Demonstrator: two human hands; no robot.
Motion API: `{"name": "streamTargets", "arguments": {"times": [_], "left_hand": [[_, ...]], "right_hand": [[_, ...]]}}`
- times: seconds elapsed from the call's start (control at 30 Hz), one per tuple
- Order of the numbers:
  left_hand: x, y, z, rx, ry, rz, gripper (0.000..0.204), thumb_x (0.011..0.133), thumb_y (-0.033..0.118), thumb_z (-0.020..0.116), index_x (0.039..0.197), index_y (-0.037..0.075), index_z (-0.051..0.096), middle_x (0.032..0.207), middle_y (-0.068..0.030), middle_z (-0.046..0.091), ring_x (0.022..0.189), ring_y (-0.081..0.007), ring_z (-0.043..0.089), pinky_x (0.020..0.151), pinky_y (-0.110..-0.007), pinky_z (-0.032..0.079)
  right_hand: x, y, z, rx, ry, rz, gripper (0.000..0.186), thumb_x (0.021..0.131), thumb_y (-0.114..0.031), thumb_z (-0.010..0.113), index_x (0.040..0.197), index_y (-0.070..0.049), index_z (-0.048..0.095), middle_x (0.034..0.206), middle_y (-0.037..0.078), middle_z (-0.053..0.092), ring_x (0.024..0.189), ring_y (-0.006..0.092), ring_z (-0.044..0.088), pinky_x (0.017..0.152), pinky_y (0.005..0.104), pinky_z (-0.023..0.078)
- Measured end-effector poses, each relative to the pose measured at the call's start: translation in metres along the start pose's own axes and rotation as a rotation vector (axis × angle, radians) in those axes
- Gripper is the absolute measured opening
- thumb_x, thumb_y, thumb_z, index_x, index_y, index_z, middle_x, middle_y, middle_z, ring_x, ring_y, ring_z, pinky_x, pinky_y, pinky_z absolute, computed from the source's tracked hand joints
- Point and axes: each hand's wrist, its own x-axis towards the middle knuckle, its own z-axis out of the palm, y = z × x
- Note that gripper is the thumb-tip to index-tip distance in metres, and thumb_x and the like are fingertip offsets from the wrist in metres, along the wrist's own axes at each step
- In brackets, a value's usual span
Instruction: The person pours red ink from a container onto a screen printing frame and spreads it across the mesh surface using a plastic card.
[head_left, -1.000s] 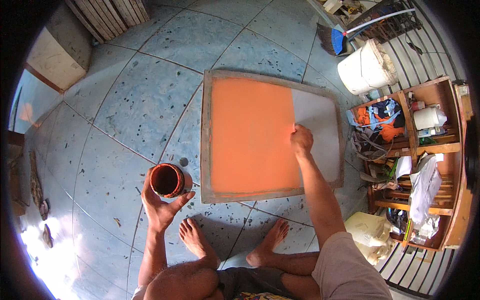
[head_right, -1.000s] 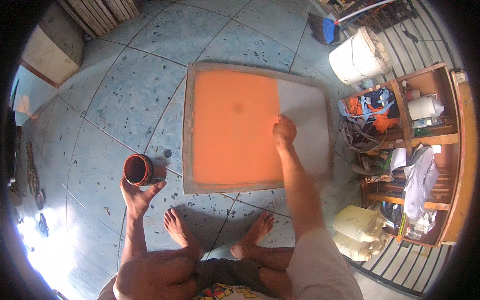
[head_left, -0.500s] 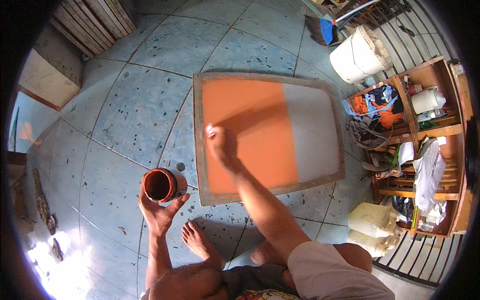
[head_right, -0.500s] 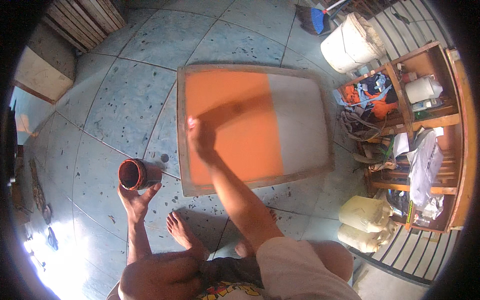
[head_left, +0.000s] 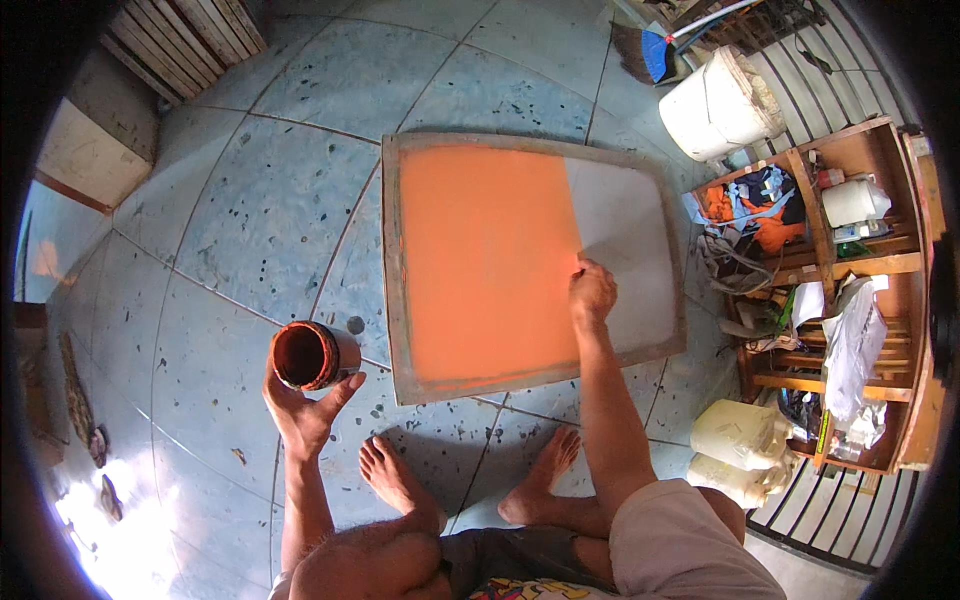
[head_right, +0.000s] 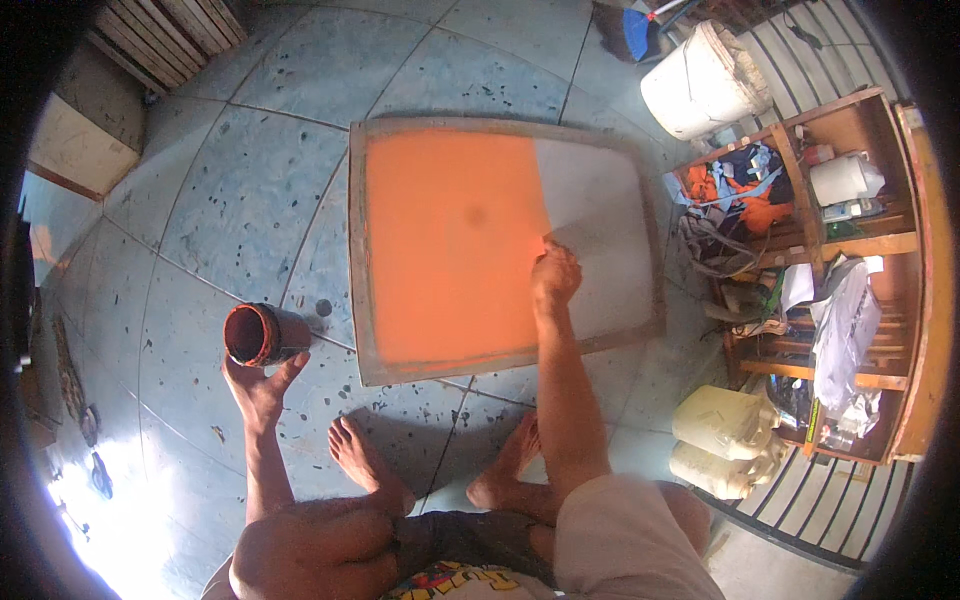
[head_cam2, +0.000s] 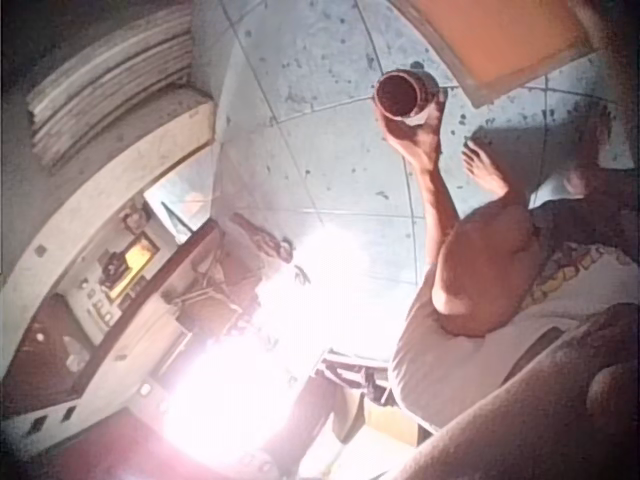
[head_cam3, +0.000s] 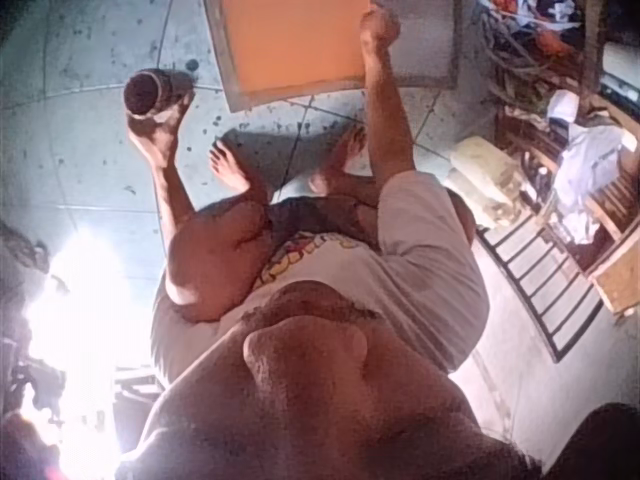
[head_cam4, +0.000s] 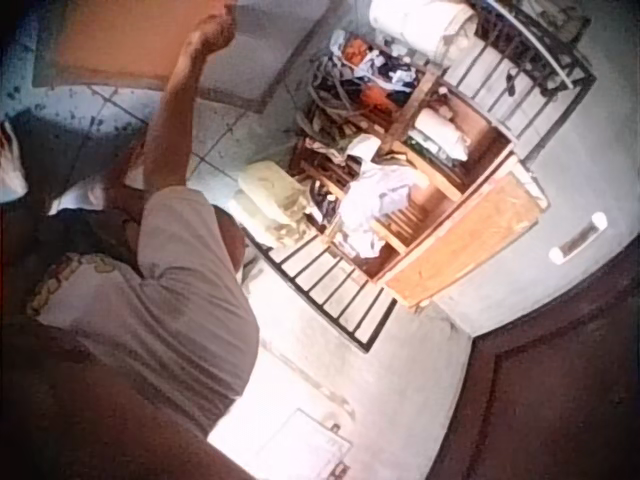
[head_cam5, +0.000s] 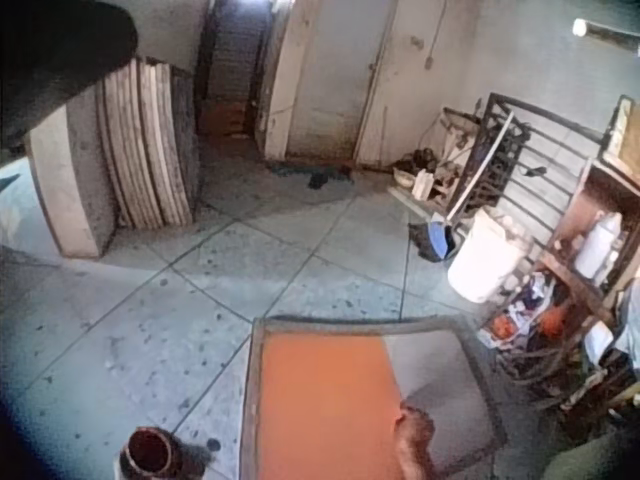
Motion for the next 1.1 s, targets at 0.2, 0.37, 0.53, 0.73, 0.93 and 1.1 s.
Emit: {"name": "streamTargets", "arguments": {"times": [0.2,0.37,0.53,0.73,0.93,1.1], "left_hand": [[0.001,0.003,0.014,0.029,-0.036,0.01,0.075,0.064,0.03,0.101,0.121,0.0,0.065,0.109,-0.0072,0.073,0.1,-0.0181,0.068,0.093,-0.036,0.055],[-0.001,0.01,0.029,0.019,-0.089,0.04,0.071,0.065,0.028,0.101,0.12,-0.001,0.065,0.108,-0.008,0.073,0.099,-0.0179,0.069,0.091,-0.036,0.056],[-0.002,0.013,0.018,-0.004,-0.063,0.011,0.071,0.065,0.026,0.1,0.12,-0.001,0.065,0.109,-0.0082,0.073,0.099,-0.0186,0.069,0.091,-0.036,0.056],[-0.004,0.003,0.027,-0.066,-0.036,0.038,0.071,0.065,0.027,0.101,0.119,-0.002,0.065,0.108,-0.0087,0.074,0.098,-0.0192,0.069,0.091,-0.037,0.056],[0.007,0.021,0.054,-0.084,-0.134,0.052,0.069,0.065,0.028,0.101,0.116,-0.003,0.066,0.105,-0.0089,0.074,0.096,-0.0188,0.069,0.091,-0.036,0.056],[0.011,0.032,0.055,-0.044,-0.127,0.082,0.067,0.066,0.028,0.101,0.115,-0.002,0.066,0.104,-0.0086,0.075,0.094,-0.0183,0.07,0.089,-0.035,0.057]], "right_hand": [[-0.077,-0.069,0.089,0.393,0.191,-0.399,0.033,0.103,-0.032,0.046,0.113,-0.009,0.067,0.096,0.015,0.07,0.082,0.0367,0.065,0.068,0.0533,0.049],[-0.16,-0.184,0.042,0.435,-0.072,-0.323,0.02,0.095,-0.021,0.064,0.095,-0.002,0.073,0.083,0.021,0.072,0.084,0.0384,0.072,0.07,0.0483,0.055],[-0.106,-0.115,0.021,0.795,-0.181,-0.308,0.025,0.089,-0.029,0.072,0.095,-0.005,0.077,0.081,0.018,0.074,0.078,0.0353,0.074,0.068,0.0447,0.057],[-0.055,0.024,-0.01,0.155,0.099,-0.005,0.017,0.088,-0.018,0.073,0.103,-0.012,0.079,0.099,0.014,0.077,0.092,0.0358,0.073,0.081,0.0441,0.058],[-0.092,0.014,0.049,0.302,0.216,-0.241,0.023,0.098,-0.015,0.059,0.115,-0.01,0.072,0.102,0.014,0.074,0.089,0.0318,0.073,0.073,0.0432,0.059],[-0.208,-0.134,0.039,0.353,-0.087,-0.328,0.017,0.089,-0.007,0.062,0.105,-0.006,0.067,0.098,0.019,0.07,0.096,0.0368,0.07,0.08,0.0501,0.057]]}}
